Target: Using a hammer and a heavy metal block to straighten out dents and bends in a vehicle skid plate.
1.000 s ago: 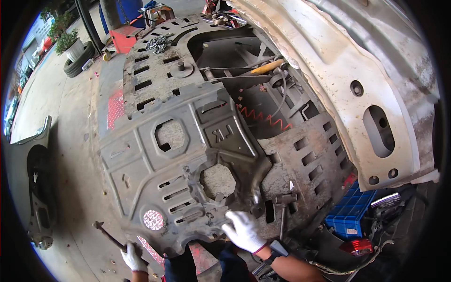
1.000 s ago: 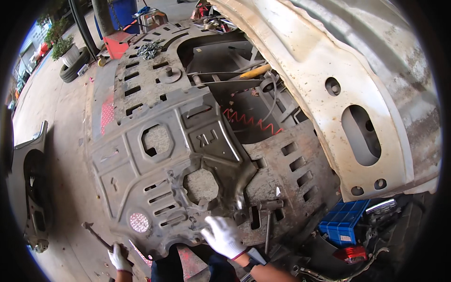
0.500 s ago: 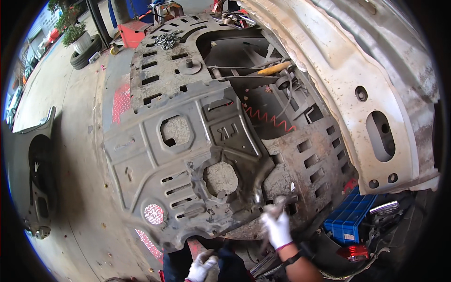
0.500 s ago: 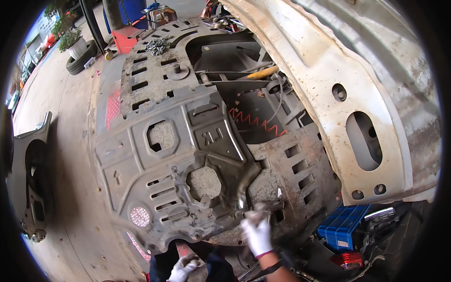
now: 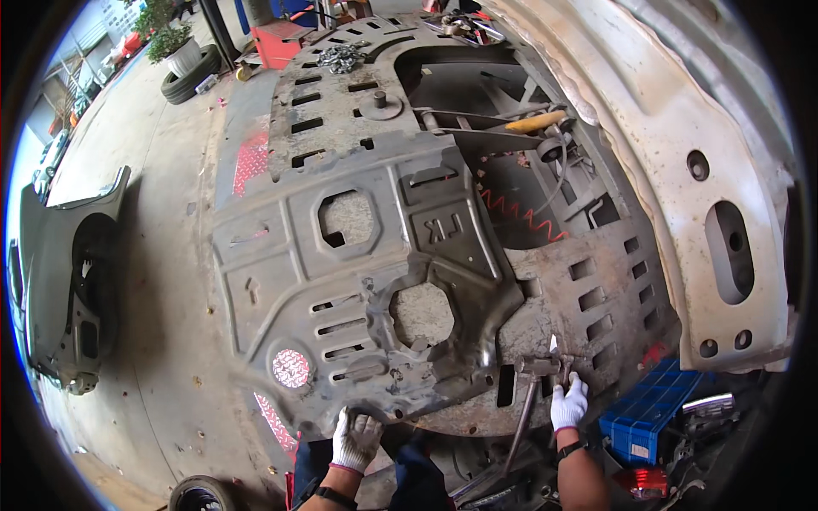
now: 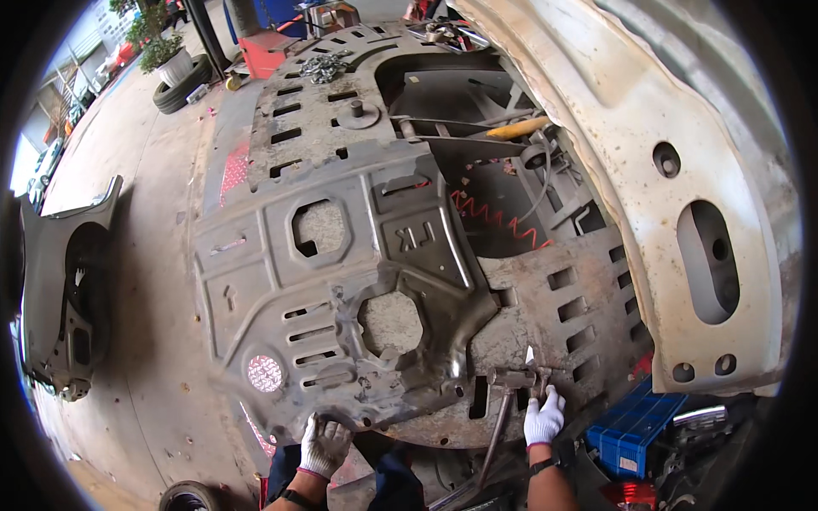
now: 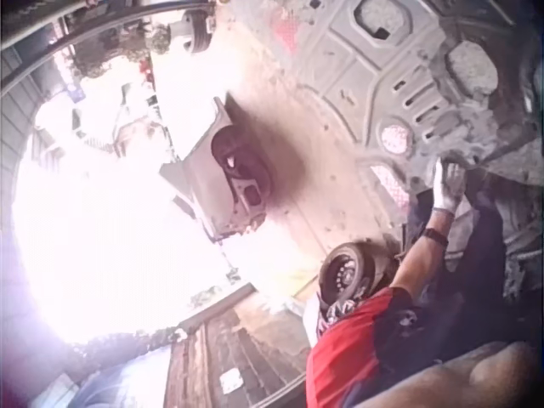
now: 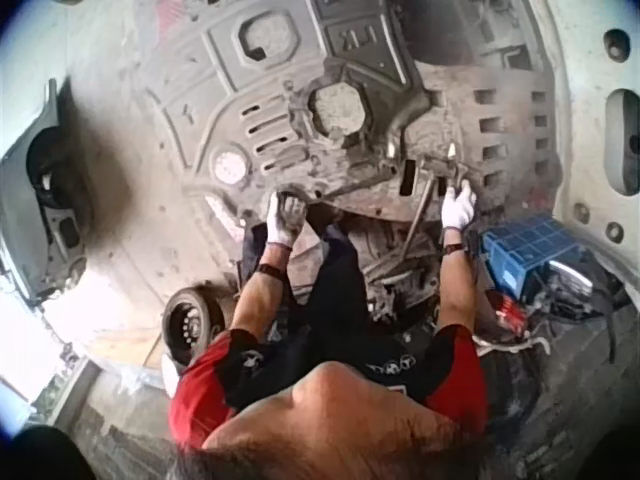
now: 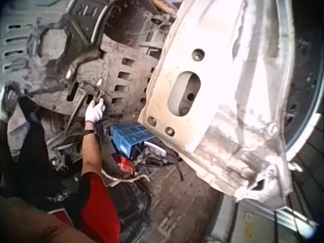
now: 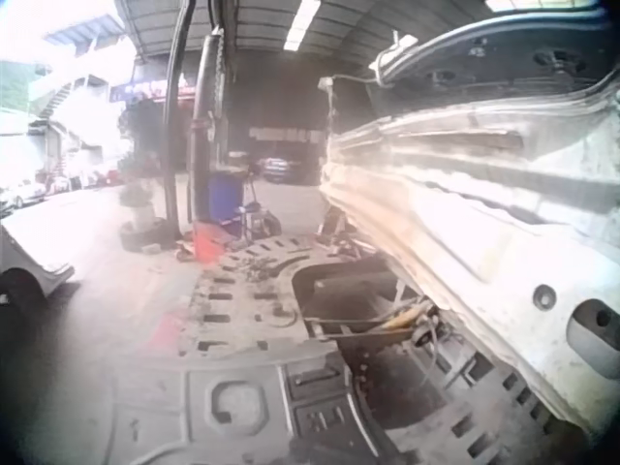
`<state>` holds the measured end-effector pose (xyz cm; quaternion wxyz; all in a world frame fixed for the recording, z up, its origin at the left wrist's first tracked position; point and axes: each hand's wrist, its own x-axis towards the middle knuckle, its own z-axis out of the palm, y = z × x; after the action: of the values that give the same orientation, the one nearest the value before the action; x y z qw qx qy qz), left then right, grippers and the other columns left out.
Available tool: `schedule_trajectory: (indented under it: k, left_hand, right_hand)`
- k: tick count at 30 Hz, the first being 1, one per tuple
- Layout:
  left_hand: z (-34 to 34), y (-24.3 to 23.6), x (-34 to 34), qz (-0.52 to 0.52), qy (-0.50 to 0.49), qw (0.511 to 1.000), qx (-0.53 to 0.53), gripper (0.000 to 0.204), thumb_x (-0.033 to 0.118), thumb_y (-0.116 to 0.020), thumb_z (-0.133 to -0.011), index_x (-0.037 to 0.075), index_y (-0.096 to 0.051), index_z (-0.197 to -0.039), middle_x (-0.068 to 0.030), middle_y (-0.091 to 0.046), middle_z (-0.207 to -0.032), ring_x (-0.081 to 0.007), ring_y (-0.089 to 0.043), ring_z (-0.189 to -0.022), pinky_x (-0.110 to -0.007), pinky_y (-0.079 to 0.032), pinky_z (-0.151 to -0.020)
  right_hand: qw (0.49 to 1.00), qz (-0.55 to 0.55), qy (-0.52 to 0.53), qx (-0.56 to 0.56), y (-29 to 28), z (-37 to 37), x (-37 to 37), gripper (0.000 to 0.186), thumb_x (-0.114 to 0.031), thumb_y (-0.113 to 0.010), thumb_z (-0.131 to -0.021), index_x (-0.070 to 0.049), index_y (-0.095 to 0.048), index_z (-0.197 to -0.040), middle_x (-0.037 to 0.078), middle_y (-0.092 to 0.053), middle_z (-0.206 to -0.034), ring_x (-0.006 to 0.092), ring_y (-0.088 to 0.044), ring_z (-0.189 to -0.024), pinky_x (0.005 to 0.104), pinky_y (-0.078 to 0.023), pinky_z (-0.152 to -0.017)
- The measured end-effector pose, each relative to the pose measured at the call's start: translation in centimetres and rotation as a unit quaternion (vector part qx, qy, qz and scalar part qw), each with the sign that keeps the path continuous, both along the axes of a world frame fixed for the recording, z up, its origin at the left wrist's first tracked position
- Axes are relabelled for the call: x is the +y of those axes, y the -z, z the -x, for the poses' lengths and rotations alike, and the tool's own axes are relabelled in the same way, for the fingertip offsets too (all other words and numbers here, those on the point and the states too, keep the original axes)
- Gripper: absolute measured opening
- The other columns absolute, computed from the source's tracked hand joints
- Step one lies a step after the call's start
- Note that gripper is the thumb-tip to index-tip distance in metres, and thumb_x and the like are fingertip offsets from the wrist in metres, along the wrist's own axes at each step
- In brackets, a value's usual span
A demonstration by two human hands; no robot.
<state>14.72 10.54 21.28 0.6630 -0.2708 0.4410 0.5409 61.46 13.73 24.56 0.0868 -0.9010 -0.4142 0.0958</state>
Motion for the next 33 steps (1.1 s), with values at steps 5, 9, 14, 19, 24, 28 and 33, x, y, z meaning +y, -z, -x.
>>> schedule_trajectory:
  k: [5, 9, 14, 19, 24, 28, 33]
  left_hand:
    - [0.1, 0.1, 1.8, 0.021, 0.062, 0.998, 0.002, 0.062, 0.054, -0.071, -0.093, 0.018, -0.051, -0.139, -0.0050, -0.040, -0.156, -0.0269, -0.040, -0.143, -0.045, -0.038, -0.115]
    - [-0.3, -1.1, 1.6, -0.001, 0.017, 1.000, 0.025, 0.047, 0.054, -0.069, -0.095, 0.016, -0.060, -0.121, -0.0039, -0.056, -0.134, -0.0252, -0.058, -0.115, -0.041, -0.052, -0.095]
    - [1.7, -3.1, 1.8, -0.014, -0.003, 0.999, -0.029, 0.038, 0.047, -0.058, -0.104, 0.013, -0.063, -0.120, -0.0083, -0.068, -0.118, -0.0300, -0.065, -0.111, -0.045, -0.053, -0.098]
    - [4.1, -11.8, 2.4, -0.049, 0.016, 0.997, 0.054, 0.041, 0.047, -0.064, -0.100, 0.009, -0.065, -0.113, -0.0120, -0.068, -0.101, -0.0290, -0.066, -0.089, -0.044, -0.056, -0.081]
    - [7.8, -19.6, 2.1, -0.213, 0.033, 0.975, 0.048, 0.020, 0.015, -0.067, -0.096, 0.009, -0.067, -0.116, -0.0059, -0.072, -0.108, -0.0228, -0.070, -0.096, -0.043, -0.060, -0.083]
    - [9.6, -16.5, 7.0, -0.286, 0.010, 0.952, 0.110, 0.037, 0.027, -0.057, -0.104, 0.002, -0.056, -0.132, -0.0131, -0.068, -0.115, -0.0278, -0.070, -0.106, -0.045, -0.060, -0.091]
    - [12.0, -12.9, 14.7, -0.271, -0.034, 0.959, 0.077, 0.045, 0.034, -0.052, -0.107, 0.002, -0.052, -0.139, -0.0131, -0.067, -0.119, -0.0262, -0.067, -0.110, -0.045, -0.058, -0.093]
  right_hand:
    - [0.948, -0.055, -0.310, -0.037, -7.3, 9.6, 2.3, 0.058, -0.024, -0.078, -0.079, -0.011, -0.060, -0.133, 0.014, -0.058, -0.133, 0.0359, -0.055, -0.123, 0.0532, -0.041, -0.107]
    - [0.862, -0.041, -0.505, -0.005, -7.9, 16.9, 3.5, 0.064, -0.029, -0.082, -0.072, -0.014, -0.063, -0.131, 0.010, -0.059, -0.132, 0.0321, -0.054, -0.127, 0.0524, -0.041, -0.109]
    - [0.810, -0.044, -0.585, -0.021, -6.3, 18.4, 5.6, 0.068, -0.024, -0.082, -0.067, -0.016, -0.063, -0.131, 0.007, -0.059, -0.130, 0.0288, -0.053, -0.126, 0.0521, -0.040, -0.112]
    - [0.802, -0.102, -0.587, -0.038, -13.3, 19.6, 7.5, 0.061, -0.017, -0.077, -0.066, -0.015, -0.064, -0.125, 0.005, -0.062, -0.122, 0.0259, -0.058, -0.117, 0.0501, -0.044, -0.106]
    - [0.765, -0.160, -0.619, -0.082, -22.6, 21.6, 9.9, 0.046, -0.014, -0.074, -0.072, -0.011, -0.068, -0.118, 0.006, -0.067, -0.110, 0.0252, -0.065, -0.104, 0.0440, -0.053, -0.095]
    - [0.733, -0.207, -0.644, -0.073, -30.9, 26.7, 11.3, 0.030, -0.014, -0.072, -0.082, -0.009, -0.070, -0.111, 0.004, -0.069, -0.102, 0.0220, -0.069, -0.089, 0.0350, -0.057, -0.079]
    - [0.758, -0.162, -0.627, -0.080, -36.9, 32.4, 10.1, 0.050, -0.027, -0.076, -0.069, -0.017, -0.073, -0.118, 0.001, -0.073, -0.108, 0.0200, -0.071, -0.093, 0.0356, -0.057, -0.081]
